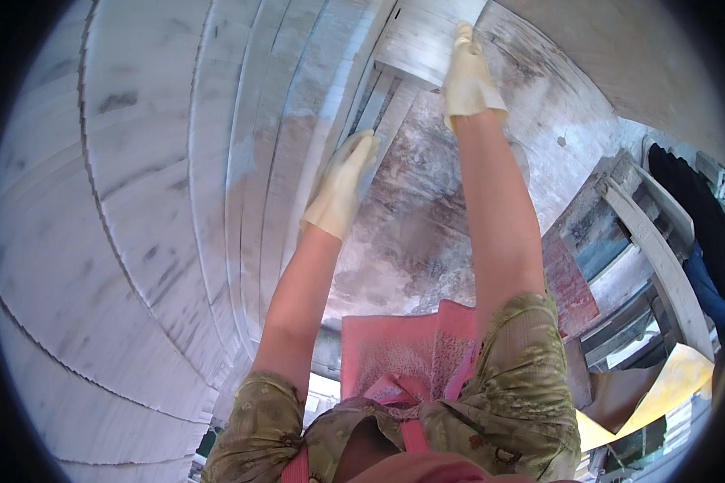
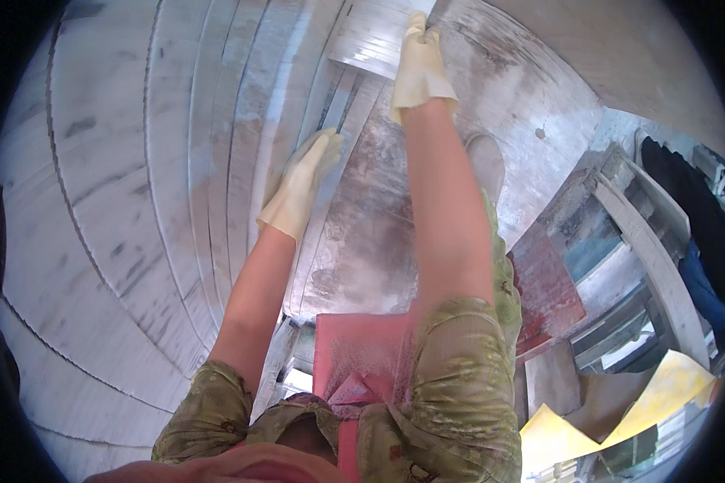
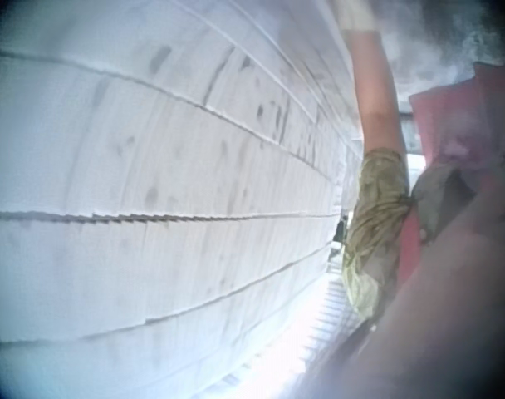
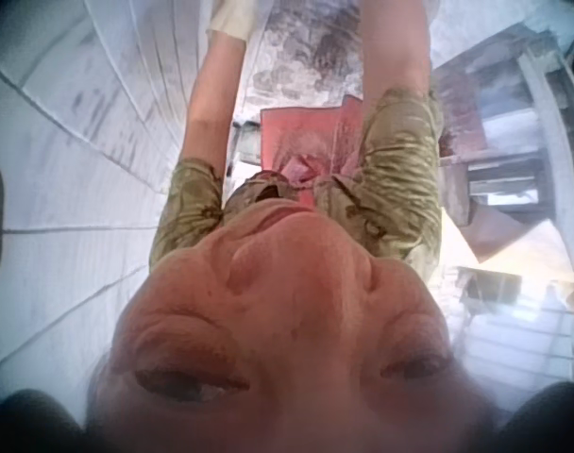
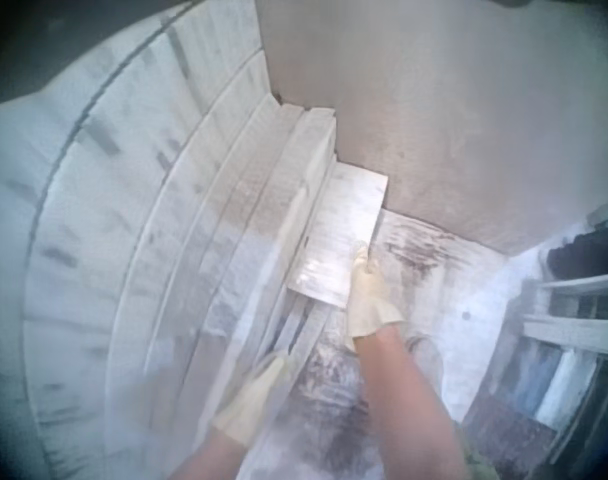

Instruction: The person picks up white foam blocks from a pile and stacks them on a yellow tray. The person repeatedly picks, aligns, and places blocks to build a neat stack.

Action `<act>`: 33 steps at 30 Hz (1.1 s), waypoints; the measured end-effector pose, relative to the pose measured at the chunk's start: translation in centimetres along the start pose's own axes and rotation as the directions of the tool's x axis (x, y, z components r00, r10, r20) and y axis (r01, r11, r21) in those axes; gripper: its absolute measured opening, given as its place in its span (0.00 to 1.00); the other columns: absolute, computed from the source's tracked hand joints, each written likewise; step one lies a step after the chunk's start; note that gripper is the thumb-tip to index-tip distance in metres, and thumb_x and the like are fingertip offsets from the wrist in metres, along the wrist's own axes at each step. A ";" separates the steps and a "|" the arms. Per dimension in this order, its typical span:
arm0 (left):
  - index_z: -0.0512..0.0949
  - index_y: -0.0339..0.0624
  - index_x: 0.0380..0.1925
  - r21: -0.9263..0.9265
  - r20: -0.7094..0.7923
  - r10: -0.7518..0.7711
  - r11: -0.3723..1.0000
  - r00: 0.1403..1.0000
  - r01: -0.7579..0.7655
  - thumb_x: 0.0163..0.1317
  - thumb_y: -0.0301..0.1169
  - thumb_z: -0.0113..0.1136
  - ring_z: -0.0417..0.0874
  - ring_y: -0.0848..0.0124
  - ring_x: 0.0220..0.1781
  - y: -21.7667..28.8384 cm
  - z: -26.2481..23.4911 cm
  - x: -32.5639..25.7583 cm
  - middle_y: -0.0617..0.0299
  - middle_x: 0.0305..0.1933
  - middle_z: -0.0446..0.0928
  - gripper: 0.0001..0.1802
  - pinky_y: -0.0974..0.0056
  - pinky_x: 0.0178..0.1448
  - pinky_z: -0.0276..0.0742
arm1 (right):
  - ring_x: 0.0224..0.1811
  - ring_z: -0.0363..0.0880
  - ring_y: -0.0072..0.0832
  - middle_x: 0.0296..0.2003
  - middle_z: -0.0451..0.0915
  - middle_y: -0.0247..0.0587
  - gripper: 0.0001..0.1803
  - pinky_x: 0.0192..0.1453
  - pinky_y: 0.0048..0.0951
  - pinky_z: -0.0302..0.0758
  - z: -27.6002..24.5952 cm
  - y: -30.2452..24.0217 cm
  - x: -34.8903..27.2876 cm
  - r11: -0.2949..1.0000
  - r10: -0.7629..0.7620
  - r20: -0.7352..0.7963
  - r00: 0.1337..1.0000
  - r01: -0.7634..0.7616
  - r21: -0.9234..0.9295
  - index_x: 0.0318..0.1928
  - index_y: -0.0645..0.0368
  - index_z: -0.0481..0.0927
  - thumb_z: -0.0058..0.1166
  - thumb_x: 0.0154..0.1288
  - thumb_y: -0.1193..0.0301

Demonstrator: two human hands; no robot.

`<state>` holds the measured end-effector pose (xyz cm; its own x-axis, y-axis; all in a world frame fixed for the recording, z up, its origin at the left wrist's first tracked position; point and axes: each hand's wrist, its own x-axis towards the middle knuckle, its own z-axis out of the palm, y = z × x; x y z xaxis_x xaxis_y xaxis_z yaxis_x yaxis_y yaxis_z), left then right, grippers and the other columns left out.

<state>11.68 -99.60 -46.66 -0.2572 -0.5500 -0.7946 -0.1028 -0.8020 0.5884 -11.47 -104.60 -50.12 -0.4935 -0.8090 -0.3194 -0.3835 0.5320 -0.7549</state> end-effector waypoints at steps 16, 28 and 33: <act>0.55 0.33 0.77 -0.069 -0.058 -0.006 0.998 0.998 0.002 0.77 0.43 0.53 0.65 0.52 0.78 -1.1 1.4 1.2 0.38 0.75 0.63 0.37 0.53 0.81 0.61 | 0.78 0.61 0.42 0.74 0.65 0.53 0.32 0.82 0.36 0.54 -3.3 3.1 -3.2 0.952 0.161 -0.069 0.985 -0.136 0.276 0.75 0.61 0.62 0.40 0.78 0.57; 0.55 0.33 0.77 0.050 0.016 -0.035 0.998 0.999 0.034 0.75 0.45 0.55 0.64 0.54 0.78 -1.6 -0.7 0.7 0.40 0.76 0.62 0.39 0.57 0.81 0.59 | 0.78 0.61 0.42 0.75 0.64 0.53 0.32 0.82 0.36 0.55 -1.4 3.9 -4.1 0.996 -0.004 0.041 0.999 0.000 0.094 0.77 0.60 0.59 0.43 0.78 0.63; 0.59 0.33 0.75 0.376 -0.072 0.064 0.926 0.995 -0.032 0.71 0.49 0.57 0.64 0.57 0.78 -5.7 -3.4 -5.0 0.45 0.76 0.64 0.42 0.59 0.79 0.58 | 0.77 0.61 0.43 0.75 0.63 0.53 0.32 0.82 0.36 0.55 -10.2 5.7 -10.9 0.976 -0.037 0.107 0.994 0.059 -0.209 0.77 0.60 0.58 0.44 0.77 0.66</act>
<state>16.84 -93.09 -46.54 -0.1931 -0.6157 -0.7639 -0.4481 -0.6373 0.6269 -16.26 -90.23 -45.06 -0.3926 -0.8504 -0.3502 -0.5664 0.5236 -0.6365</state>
